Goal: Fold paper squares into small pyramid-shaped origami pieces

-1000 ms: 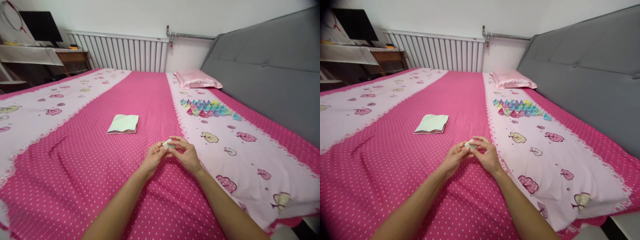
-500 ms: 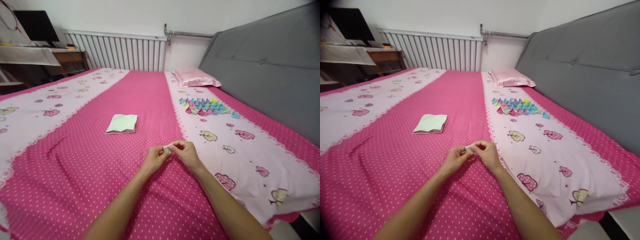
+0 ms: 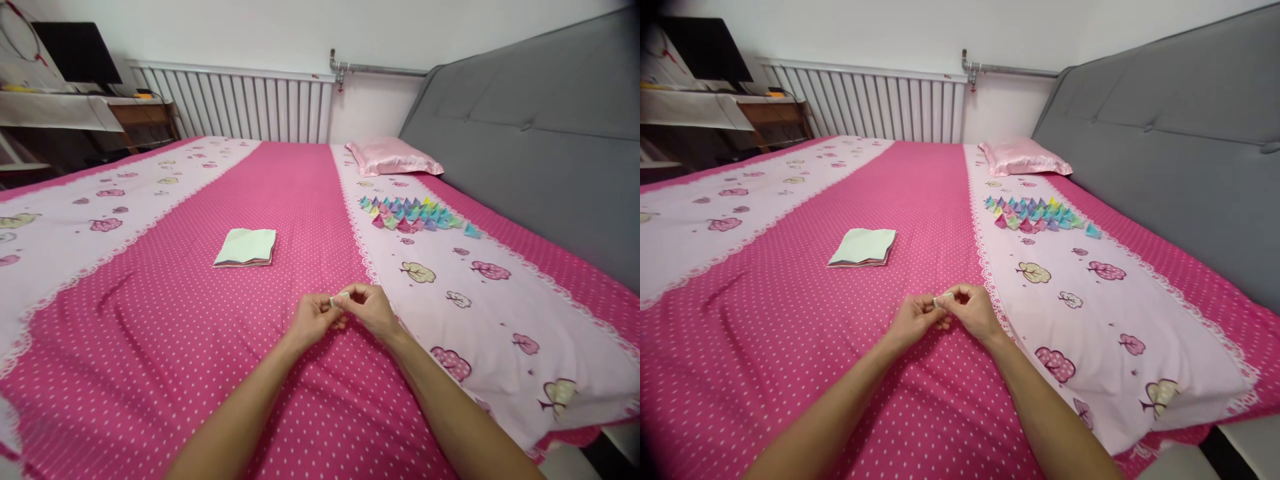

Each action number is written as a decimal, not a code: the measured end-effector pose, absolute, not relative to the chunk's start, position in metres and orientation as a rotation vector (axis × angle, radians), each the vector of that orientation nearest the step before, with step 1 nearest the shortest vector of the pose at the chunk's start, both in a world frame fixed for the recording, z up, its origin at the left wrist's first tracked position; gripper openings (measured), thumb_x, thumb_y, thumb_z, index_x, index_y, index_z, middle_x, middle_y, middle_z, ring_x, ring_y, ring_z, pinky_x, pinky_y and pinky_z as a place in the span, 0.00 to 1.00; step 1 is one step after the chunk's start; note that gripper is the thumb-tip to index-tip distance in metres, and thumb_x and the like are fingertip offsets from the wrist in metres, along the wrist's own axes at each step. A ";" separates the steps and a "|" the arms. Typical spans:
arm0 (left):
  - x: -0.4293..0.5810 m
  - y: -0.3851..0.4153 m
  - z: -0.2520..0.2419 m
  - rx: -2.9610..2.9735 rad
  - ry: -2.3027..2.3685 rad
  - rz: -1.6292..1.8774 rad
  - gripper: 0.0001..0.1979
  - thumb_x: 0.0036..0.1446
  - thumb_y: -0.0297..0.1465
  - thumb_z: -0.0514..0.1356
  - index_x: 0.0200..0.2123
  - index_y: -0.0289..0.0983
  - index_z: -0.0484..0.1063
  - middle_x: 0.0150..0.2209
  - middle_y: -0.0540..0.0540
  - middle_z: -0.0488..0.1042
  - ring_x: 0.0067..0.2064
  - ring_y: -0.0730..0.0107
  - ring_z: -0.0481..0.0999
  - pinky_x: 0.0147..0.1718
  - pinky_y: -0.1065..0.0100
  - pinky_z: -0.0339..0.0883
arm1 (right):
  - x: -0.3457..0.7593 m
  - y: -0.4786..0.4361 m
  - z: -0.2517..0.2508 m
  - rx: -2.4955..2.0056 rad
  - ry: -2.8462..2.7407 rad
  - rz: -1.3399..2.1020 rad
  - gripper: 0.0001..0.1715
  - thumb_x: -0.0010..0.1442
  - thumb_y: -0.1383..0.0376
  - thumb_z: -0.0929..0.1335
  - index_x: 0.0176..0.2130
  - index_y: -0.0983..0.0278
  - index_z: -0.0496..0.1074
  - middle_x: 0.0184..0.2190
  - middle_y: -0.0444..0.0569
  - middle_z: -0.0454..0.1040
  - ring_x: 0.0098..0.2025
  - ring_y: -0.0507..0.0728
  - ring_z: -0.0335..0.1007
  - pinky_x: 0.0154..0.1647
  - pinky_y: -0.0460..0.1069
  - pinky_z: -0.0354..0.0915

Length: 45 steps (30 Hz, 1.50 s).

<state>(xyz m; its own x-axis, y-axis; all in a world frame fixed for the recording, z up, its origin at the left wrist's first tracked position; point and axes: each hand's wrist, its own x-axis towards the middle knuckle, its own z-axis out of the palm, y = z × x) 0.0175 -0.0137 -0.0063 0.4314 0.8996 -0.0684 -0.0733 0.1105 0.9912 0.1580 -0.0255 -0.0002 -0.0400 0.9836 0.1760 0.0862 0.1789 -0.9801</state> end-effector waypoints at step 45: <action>0.006 -0.006 0.000 1.877 1.302 1.122 0.09 0.51 0.35 0.59 0.32 0.37 0.76 0.32 0.44 0.77 0.33 0.68 0.74 0.32 0.69 0.67 | 0.161 -0.023 -0.002 -1.310 -1.806 0.422 0.08 0.57 0.64 0.65 0.31 0.63 0.74 0.28 0.47 0.74 0.30 0.54 0.69 0.33 0.48 0.63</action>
<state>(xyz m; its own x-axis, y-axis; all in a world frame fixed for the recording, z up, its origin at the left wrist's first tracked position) 0.0062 -0.0058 -0.0001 0.1668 0.9370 0.3069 0.4415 -0.3493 0.8265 0.1608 -0.0229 -0.0016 -0.0966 0.8966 0.4322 0.6124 0.3958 -0.6843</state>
